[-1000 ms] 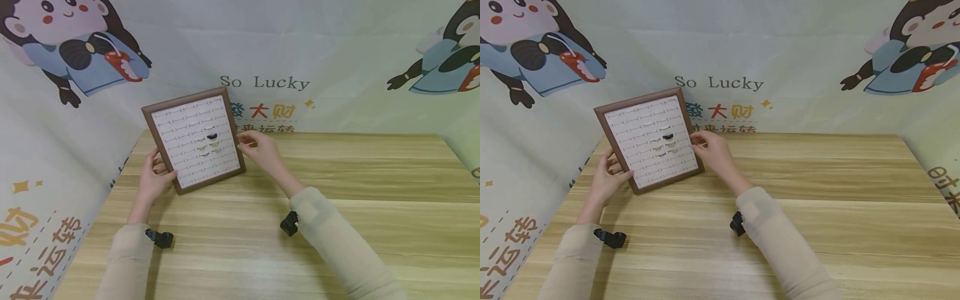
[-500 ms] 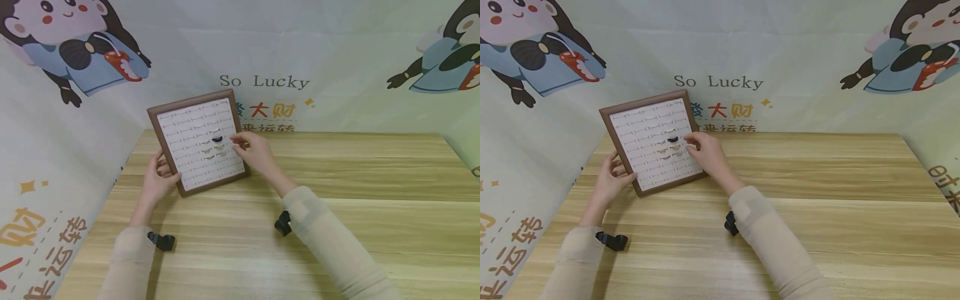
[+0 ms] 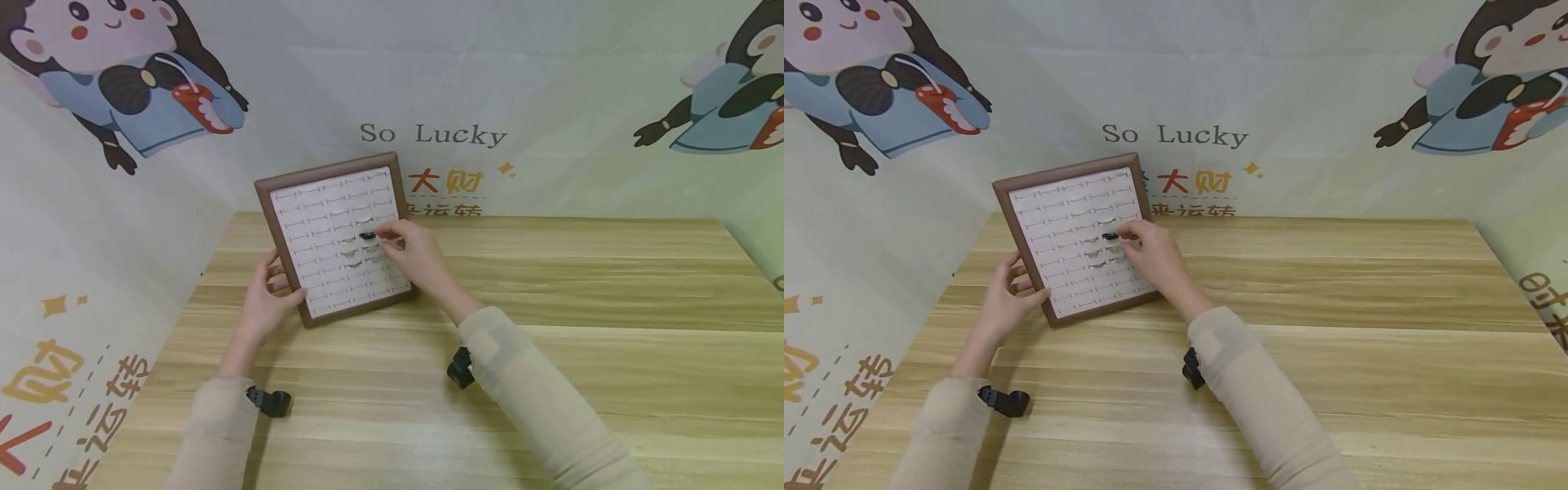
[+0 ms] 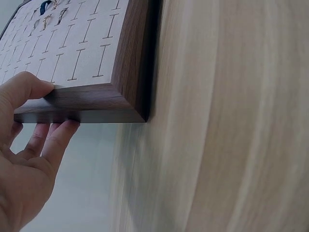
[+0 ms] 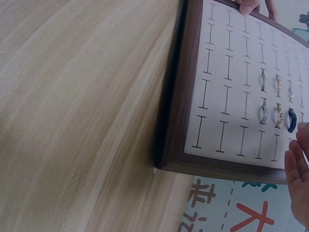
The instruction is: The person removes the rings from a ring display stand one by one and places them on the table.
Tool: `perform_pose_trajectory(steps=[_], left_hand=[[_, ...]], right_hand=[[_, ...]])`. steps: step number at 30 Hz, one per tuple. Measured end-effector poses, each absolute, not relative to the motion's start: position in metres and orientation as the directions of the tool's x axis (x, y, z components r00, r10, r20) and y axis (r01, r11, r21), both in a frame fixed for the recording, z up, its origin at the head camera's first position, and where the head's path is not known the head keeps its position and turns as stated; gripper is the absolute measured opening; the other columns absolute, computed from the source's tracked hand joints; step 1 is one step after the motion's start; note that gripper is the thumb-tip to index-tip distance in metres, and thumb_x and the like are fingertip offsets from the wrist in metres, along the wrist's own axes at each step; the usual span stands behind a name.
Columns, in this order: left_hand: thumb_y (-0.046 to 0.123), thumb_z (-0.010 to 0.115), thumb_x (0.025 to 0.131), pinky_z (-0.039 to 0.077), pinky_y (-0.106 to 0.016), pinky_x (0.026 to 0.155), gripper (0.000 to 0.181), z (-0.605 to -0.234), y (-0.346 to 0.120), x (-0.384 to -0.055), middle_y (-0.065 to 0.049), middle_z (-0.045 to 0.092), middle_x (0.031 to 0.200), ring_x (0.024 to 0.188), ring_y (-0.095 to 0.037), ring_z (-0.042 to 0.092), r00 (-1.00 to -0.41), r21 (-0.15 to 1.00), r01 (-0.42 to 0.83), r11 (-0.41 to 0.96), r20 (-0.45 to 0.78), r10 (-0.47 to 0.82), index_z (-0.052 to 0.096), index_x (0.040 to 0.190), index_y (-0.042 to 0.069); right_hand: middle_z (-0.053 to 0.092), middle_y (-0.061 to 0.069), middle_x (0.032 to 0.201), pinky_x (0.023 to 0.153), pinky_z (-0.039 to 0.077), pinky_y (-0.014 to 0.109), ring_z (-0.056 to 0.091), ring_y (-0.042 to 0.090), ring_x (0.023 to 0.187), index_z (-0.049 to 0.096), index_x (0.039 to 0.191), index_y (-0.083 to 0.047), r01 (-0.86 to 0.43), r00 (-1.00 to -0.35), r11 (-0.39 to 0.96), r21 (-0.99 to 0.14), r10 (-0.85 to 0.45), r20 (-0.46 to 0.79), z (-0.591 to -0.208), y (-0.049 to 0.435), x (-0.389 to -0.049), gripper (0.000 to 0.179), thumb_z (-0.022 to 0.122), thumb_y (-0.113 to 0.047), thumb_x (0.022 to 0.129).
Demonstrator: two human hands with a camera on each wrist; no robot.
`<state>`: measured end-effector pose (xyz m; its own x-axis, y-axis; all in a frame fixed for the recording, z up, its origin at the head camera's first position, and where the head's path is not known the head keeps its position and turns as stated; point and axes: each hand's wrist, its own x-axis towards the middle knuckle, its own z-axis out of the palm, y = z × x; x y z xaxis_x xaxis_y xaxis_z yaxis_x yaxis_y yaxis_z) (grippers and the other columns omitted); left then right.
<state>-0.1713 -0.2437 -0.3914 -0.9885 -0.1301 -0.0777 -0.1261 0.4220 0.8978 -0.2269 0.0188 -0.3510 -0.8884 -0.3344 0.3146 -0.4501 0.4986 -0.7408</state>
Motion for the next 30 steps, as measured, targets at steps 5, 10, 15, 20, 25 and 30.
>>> perform_pose_trajectory(steps=[5,10,15,20,25,30], left_hand=[[-0.002,0.068,0.095,0.050,-0.034,0.104,0.093,-0.392,-0.240,-0.169,-0.029,0.039,0.156,0.137,-0.043,0.049,-0.989,0.899,-0.126,0.419,-0.084,-0.118,0.012,0.168,0.008],[-0.003,0.068,0.095,0.049,-0.018,0.092,0.093,-0.393,-0.238,-0.166,-0.029,0.039,0.156,0.136,-0.043,0.048,-0.991,0.906,-0.120,0.406,-0.085,-0.103,0.011,0.168,0.007],[-0.002,0.068,0.095,0.047,-0.009,0.082,0.093,-0.395,-0.237,-0.166,-0.029,0.038,0.156,0.136,-0.043,0.048,-0.993,0.914,-0.112,0.389,-0.084,-0.088,0.011,0.168,0.007],[-0.001,0.068,0.095,0.048,-0.010,0.082,0.093,-0.396,-0.237,-0.166,-0.029,0.038,0.156,0.136,-0.044,0.048,-0.994,0.913,-0.106,0.393,-0.084,-0.074,0.010,0.168,0.008],[-0.002,0.067,0.095,0.048,-0.009,0.081,0.093,-0.397,-0.238,-0.166,-0.029,0.038,0.155,0.135,-0.044,0.048,-0.995,0.916,-0.096,0.390,-0.075,-0.067,0.011,0.168,0.008],[-0.003,0.067,0.095,0.048,-0.009,0.081,0.093,-0.398,-0.239,-0.166,-0.029,0.038,0.155,0.134,-0.043,0.048,-0.995,0.921,-0.091,0.380,-0.070,-0.069,0.011,0.168,0.008]], right_hand=[[0.072,0.020,0.124,0.101,0.060,0.036,0.070,0.032,0.113,0.072,0.120,0.004,-0.453,-0.887,0.492,-0.744,-0.332,0.321,-0.354,0.017,-0.228,0.025,0.069,0.003,0.095],[0.072,0.019,0.125,0.101,0.059,0.035,0.069,0.031,0.112,0.073,0.119,0.003,-0.448,-0.890,0.494,-0.745,-0.322,0.322,-0.356,0.015,-0.229,0.025,0.069,0.003,0.094],[0.072,0.018,0.123,0.105,0.057,0.037,0.068,0.032,0.115,0.075,0.116,0.002,-0.460,-0.886,0.509,-0.727,-0.313,0.342,-0.356,0.013,-0.229,0.024,0.070,0.005,0.092],[0.072,0.017,0.122,0.107,0.055,0.039,0.067,0.031,0.118,0.075,0.114,0.001,-0.468,-0.883,0.535,-0.703,-0.312,0.350,-0.356,0.011,-0.229,0.024,0.067,0.007,0.092],[0.072,0.016,0.118,0.106,0.055,0.040,0.067,0.031,0.116,0.076,0.112,0.001,-0.505,-0.863,0.603,-0.618,-0.337,0.376,-0.356,0.008,-0.230,0.022,0.065,0.007,0.094],[0.071,0.016,0.116,0.104,0.056,0.040,0.066,0.031,0.114,0.076,0.111,0.001,-0.534,-0.844,0.646,-0.545,-0.365,0.393,-0.357,0.006,-0.229,0.019,0.066,0.006,0.095]])
